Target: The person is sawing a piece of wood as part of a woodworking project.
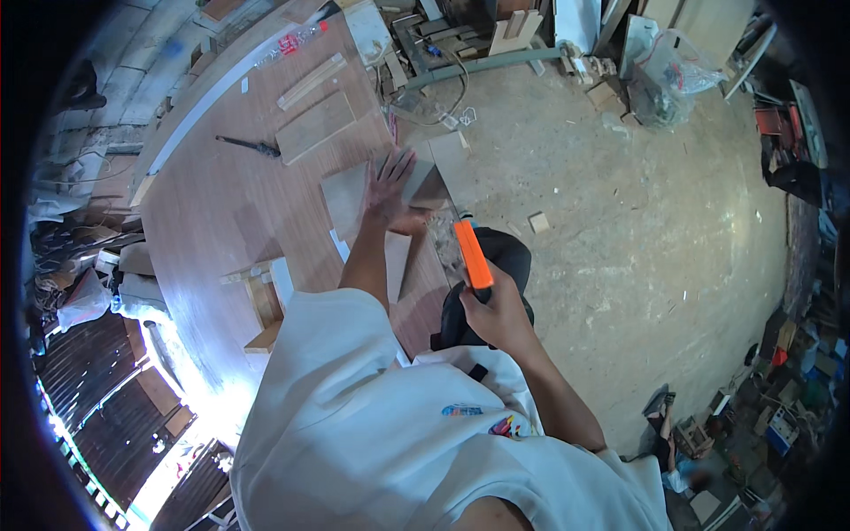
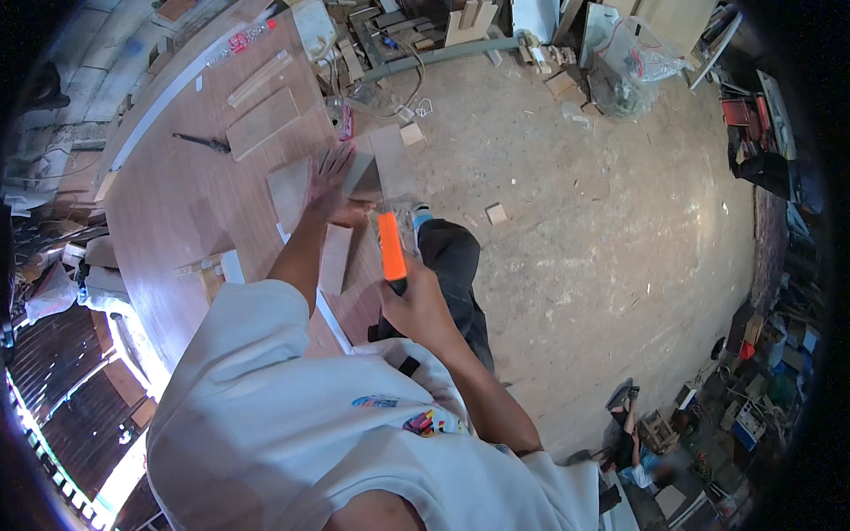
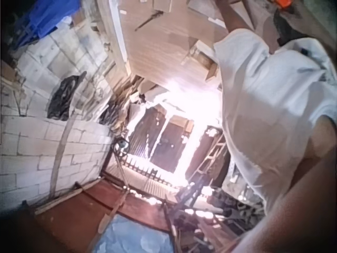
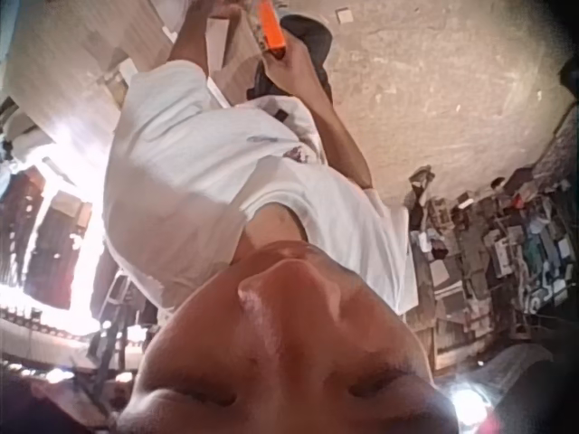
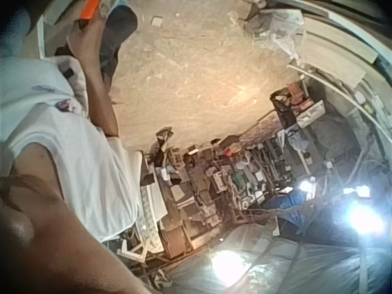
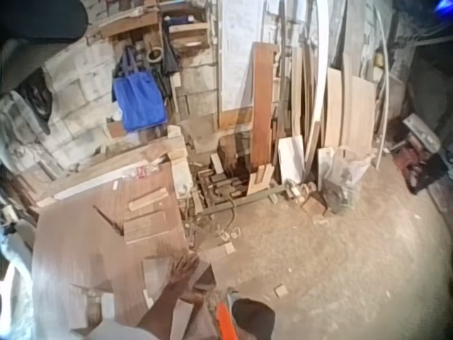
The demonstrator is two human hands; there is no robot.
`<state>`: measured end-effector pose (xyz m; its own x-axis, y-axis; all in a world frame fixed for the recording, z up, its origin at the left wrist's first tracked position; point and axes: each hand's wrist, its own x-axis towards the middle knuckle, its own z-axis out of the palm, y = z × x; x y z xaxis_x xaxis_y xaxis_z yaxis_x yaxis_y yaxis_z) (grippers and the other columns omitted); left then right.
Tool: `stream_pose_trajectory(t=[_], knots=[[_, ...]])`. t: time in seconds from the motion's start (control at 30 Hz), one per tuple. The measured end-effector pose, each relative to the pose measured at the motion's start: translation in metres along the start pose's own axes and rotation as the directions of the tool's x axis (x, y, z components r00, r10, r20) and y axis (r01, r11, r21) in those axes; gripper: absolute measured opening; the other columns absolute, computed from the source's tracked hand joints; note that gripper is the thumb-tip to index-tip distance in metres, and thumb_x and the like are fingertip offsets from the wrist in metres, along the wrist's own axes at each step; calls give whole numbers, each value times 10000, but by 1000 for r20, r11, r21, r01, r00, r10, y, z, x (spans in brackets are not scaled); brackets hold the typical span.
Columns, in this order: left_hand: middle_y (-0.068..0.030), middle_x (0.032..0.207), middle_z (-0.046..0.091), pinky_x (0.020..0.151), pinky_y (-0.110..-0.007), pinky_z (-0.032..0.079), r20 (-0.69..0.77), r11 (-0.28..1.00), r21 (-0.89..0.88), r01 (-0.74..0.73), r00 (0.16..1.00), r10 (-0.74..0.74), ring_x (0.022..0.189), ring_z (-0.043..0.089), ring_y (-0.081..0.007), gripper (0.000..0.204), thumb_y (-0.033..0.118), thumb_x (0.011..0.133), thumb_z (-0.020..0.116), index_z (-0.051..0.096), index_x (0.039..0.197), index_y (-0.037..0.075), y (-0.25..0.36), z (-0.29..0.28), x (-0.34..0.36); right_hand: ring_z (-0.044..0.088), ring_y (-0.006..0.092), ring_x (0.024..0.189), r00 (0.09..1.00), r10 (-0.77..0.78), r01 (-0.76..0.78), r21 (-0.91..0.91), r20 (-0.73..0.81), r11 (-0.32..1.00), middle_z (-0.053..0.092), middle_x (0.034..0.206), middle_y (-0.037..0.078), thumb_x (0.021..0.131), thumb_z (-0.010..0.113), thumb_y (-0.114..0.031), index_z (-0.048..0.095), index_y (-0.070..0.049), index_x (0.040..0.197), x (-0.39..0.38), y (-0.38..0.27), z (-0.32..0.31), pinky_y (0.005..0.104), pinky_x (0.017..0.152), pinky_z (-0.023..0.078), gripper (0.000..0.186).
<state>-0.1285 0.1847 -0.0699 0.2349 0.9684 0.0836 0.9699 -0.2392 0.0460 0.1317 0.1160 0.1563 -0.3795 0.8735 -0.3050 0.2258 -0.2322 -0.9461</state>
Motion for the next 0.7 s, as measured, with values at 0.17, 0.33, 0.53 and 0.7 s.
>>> stream_pose_trajectory(t=[0.17,0.33,0.53,0.7], knots=[[6,1561,264,1146,-601,126,30,996,-85,15,999,-13,1463,184,-218,1281,691,459,761,258,1502,143,10,-6,11,492,134,699,990,143,-143,40,-3,989,499,709,45,783,536,38,509,23,922,19,-11,-7,283,681,430,142],[-1,1560,264,1151,-599,105,41,986,-166,31,999,-25,1459,193,-229,1309,713,441,754,251,1505,137,12,-5,14,473,126,683,984,176,-175,-12,14,984,484,686,67,809,547,-5,513,22,888,13,-16,-4,296,647,418,90],[-9,1562,259,1142,-603,139,50,991,-123,60,997,-54,1451,212,-233,1286,707,458,756,263,1499,135,2,-15,-3,481,134,746,983,176,-181,104,48,978,477,795,75,783,524,79,504,19,894,-62,-75,-23,270,705,413,128],[-4,1557,268,1131,-607,173,100,996,-84,18,995,-9,1449,220,-226,1284,718,456,743,270,1497,135,18,-4,17,474,114,674,1000,14,-14,-65,2,998,496,694,45,805,551,13,532,22,902,47,54,-1,286,608,415,99]])
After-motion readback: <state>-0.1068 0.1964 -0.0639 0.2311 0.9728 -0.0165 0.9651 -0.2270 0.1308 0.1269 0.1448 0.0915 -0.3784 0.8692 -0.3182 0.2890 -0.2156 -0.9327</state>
